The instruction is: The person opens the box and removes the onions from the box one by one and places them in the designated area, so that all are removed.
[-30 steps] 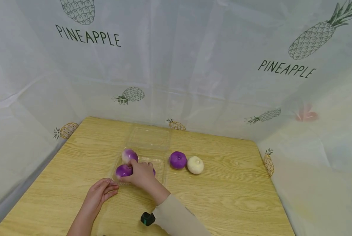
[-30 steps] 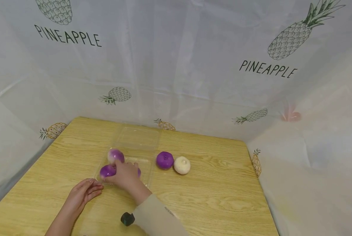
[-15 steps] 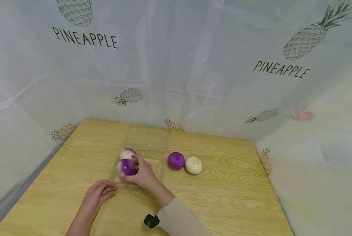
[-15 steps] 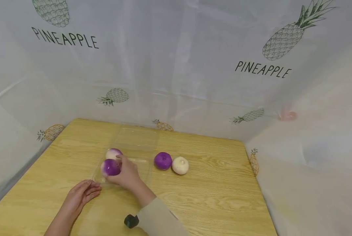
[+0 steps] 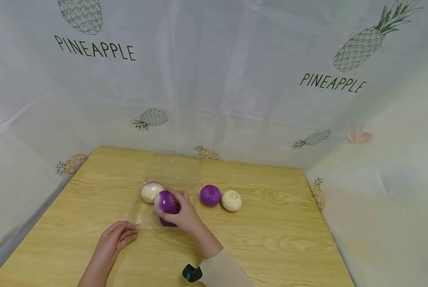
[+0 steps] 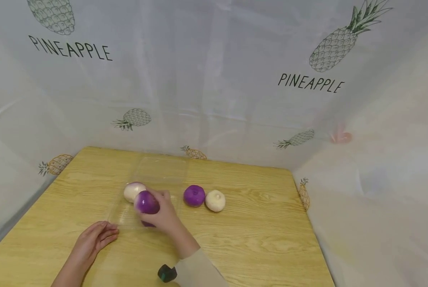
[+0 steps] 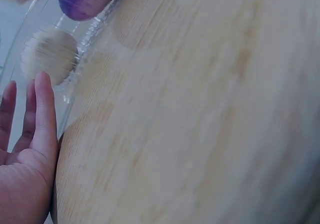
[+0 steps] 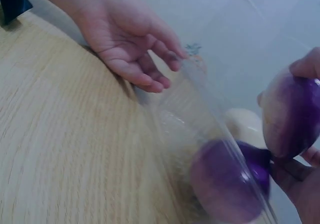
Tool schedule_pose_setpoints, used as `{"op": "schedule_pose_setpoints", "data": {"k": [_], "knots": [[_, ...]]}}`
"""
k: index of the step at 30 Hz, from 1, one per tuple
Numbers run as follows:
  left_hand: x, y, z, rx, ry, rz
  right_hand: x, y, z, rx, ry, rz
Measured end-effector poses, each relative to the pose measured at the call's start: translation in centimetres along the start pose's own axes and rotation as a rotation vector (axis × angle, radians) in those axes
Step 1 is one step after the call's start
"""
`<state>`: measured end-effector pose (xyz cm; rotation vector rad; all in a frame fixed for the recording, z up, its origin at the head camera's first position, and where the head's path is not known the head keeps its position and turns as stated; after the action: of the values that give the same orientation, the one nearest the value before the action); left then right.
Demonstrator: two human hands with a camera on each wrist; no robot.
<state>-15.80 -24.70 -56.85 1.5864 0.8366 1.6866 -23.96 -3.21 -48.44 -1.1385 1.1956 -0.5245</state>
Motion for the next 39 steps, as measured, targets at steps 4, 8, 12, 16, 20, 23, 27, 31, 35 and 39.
{"op": "schedule_pose_setpoints", "data": {"k": [4,8,12,16,20,23,27,31,35,39], "knots": [[-0.1,0.0,0.0,0.004,0.007,-0.009,-1.0,0.3,0.7,0.01,0.001,-0.057],[-0.1,0.0,0.0,0.005,0.017,-0.012,-2.4,0.7,1.3,-0.024,0.023,-0.082],[0.1,-0.1,-0.1,0.0,0.008,-0.014,-4.2,1.2,2.1,-0.078,0.08,-0.05],[0.0,-0.1,0.0,-0.004,0.027,-0.026,-5.8,1.9,2.9,-0.101,0.143,-0.05],[-0.1,0.1,0.0,0.0,0.027,-0.029,-6.9,2.9,3.4,-0.072,0.21,-0.051],[0.0,0.1,0.1,0.006,0.012,-0.021,-7.5,3.7,3.8,-0.04,0.255,-0.056],[0.0,0.1,0.0,0.006,0.003,-0.014,-8.0,4.3,4.5,-0.039,0.282,-0.072],[0.0,0.1,0.1,0.002,0.003,-0.014,-8.2,4.8,5.3,-0.068,0.276,-0.087],[0.0,0.2,0.1,0.007,0.009,-0.019,-8.5,5.6,6.4,-0.074,0.293,-0.081],[0.1,0.2,0.1,0.009,-0.013,-0.002,-9.0,6.5,7.6,-0.045,0.341,-0.066]]}}
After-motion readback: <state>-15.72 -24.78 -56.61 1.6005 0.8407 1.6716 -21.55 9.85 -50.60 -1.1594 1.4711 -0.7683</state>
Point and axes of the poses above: each hand's wrist, its own z-axis away from the middle knuckle, its own x-axis out of the palm, y = z × x, the point moved 7 cm from there along -z, towards the middle knuckle, and after that the axes turned 7 degrees about z, right-handed, at the moved point
